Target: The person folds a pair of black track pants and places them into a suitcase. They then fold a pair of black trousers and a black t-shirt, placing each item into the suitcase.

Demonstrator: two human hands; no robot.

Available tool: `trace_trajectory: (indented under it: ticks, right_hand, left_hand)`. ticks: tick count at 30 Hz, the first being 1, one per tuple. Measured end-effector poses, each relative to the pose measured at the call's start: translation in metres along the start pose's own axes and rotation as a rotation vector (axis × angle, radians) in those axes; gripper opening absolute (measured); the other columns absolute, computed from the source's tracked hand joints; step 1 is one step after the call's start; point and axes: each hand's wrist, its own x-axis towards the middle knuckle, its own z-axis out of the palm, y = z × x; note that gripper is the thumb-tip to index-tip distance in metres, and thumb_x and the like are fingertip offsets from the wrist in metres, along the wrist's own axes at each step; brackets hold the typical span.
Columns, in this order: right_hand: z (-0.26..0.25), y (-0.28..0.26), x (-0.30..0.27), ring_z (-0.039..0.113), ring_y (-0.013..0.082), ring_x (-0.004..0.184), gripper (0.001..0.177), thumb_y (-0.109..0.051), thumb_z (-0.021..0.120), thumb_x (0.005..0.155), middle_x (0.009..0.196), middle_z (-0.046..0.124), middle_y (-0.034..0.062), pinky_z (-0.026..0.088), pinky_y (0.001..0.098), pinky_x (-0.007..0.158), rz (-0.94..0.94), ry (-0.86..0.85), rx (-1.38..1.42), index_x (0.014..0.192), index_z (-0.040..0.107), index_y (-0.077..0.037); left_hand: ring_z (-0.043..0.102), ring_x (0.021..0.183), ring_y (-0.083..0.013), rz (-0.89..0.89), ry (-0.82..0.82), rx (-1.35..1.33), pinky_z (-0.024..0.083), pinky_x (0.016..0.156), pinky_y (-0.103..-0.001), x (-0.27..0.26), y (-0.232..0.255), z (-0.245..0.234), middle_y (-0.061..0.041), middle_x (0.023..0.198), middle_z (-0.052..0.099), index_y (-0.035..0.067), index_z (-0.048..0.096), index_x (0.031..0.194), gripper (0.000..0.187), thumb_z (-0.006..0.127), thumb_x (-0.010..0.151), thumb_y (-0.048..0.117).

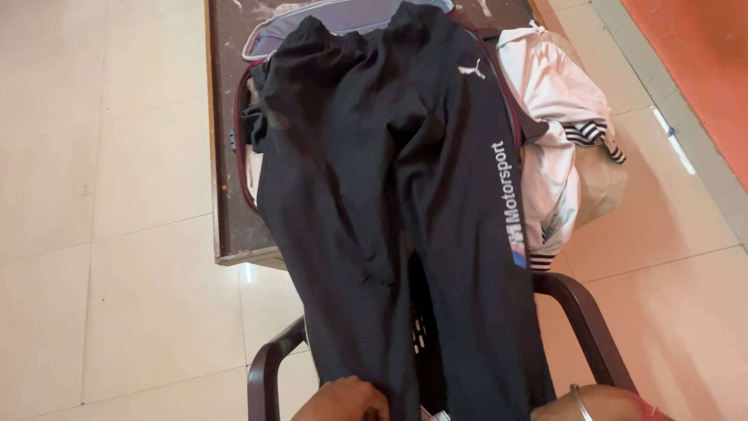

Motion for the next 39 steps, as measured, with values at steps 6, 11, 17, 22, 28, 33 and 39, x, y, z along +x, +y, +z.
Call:
trace_trajectory:
  ticks: [6, 11, 17, 22, 28, 33, 39]
  right_hand:
    - [-0.012, -0.024, -0.005, 0.074, 0.0222, 0.094, 0.035, -0.034, 0.076, 0.085, 0.097, 0.077, 0.0035, 0.056, 0.0368, 0.083, 0.080, 0.096, -0.110, 0.115, 0.071, -0.017]
    - [-0.062, -0.055, 0.001, 0.074, 0.0242, 0.088, 0.042, -0.034, 0.077, 0.081, 0.100, 0.077, 0.0066, 0.057, 0.0394, 0.077, 0.043, 0.736, -0.331, 0.118, 0.069, -0.016]
    - [-0.109, -0.045, 0.039, 0.070, 0.0316, 0.087, 0.042, -0.024, 0.074, 0.083, 0.111, 0.069, 0.0151, 0.056, 0.0416, 0.076, -0.158, 1.251, -0.384, 0.119, 0.063, -0.005]
    - [-0.103, 0.008, 0.077, 0.070, 0.0334, 0.089, 0.033, -0.024, 0.077, 0.081, 0.106, 0.069, 0.0136, 0.055, 0.0418, 0.078, -0.084, 1.011, -0.468, 0.107, 0.067, -0.007]
    - [-0.116, 0.020, 0.071, 0.073, 0.0308, 0.080, 0.026, -0.026, 0.075, 0.083, 0.094, 0.071, 0.0143, 0.057, 0.0408, 0.072, 0.020, 0.977, -0.332, 0.099, 0.071, -0.006]
    - [-0.122, 0.013, 0.066, 0.071, 0.0315, 0.076, 0.023, -0.025, 0.075, 0.083, 0.089, 0.073, 0.0136, 0.055, 0.0419, 0.069, 0.068, 0.979, -0.340, 0.093, 0.072, -0.005]
    - [-0.118, 0.010, 0.067, 0.071, 0.0285, 0.073, 0.024, -0.024, 0.074, 0.085, 0.087, 0.071, 0.0145, 0.056, 0.0406, 0.068, -0.012, 0.989, -0.351, 0.094, 0.069, -0.003]
  left_hand:
    - [0.073, 0.092, -0.0241, 0.025, 0.447, -0.093, 0.055, 0.080, -0.038, -0.013, 0.046, -0.019, -0.005, 0.098, 0.077, 0.016, 0.070, 0.110, 0.026, 0.077, 0.089, 0.029]
    - [0.078, 0.081, -0.0246, 0.426, 0.893, -0.373, 0.060, 0.069, -0.035, 0.018, 0.072, -0.057, -0.012, 0.102, 0.075, 0.003, 0.065, 0.117, 0.040, 0.076, 0.087, 0.028]
    - [0.072, 0.078, -0.0371, 0.224, 1.324, -0.196, 0.056, 0.064, -0.043, 0.079, 0.088, -0.113, -0.019, 0.099, 0.071, -0.001, 0.065, 0.108, 0.040, 0.073, 0.090, 0.035]
    - [0.067, 0.069, -0.0397, 0.053, 1.300, -0.158, 0.051, 0.060, -0.047, 0.117, 0.082, -0.121, -0.020, 0.078, 0.069, 0.000, 0.062, 0.077, 0.042, 0.069, 0.097, 0.037]
    - [0.061, 0.057, -0.0346, 0.663, 1.290, -0.113, 0.047, 0.052, -0.044, 0.105, 0.084, -0.072, -0.017, 0.069, 0.061, 0.000, 0.056, 0.072, 0.036, 0.064, 0.099, 0.023]
    - [0.063, 0.058, -0.0332, 0.516, 0.930, -0.076, 0.045, 0.054, -0.042, 0.093, 0.071, -0.065, -0.013, 0.069, 0.066, 0.003, 0.065, 0.076, 0.031, 0.065, 0.099, 0.024]
    - [0.064, 0.054, -0.0279, 0.425, 1.409, -0.315, 0.048, 0.053, -0.037, 0.083, 0.082, -0.083, -0.013, 0.068, 0.065, 0.003, 0.071, 0.090, 0.013, 0.070, 0.093, 0.016]
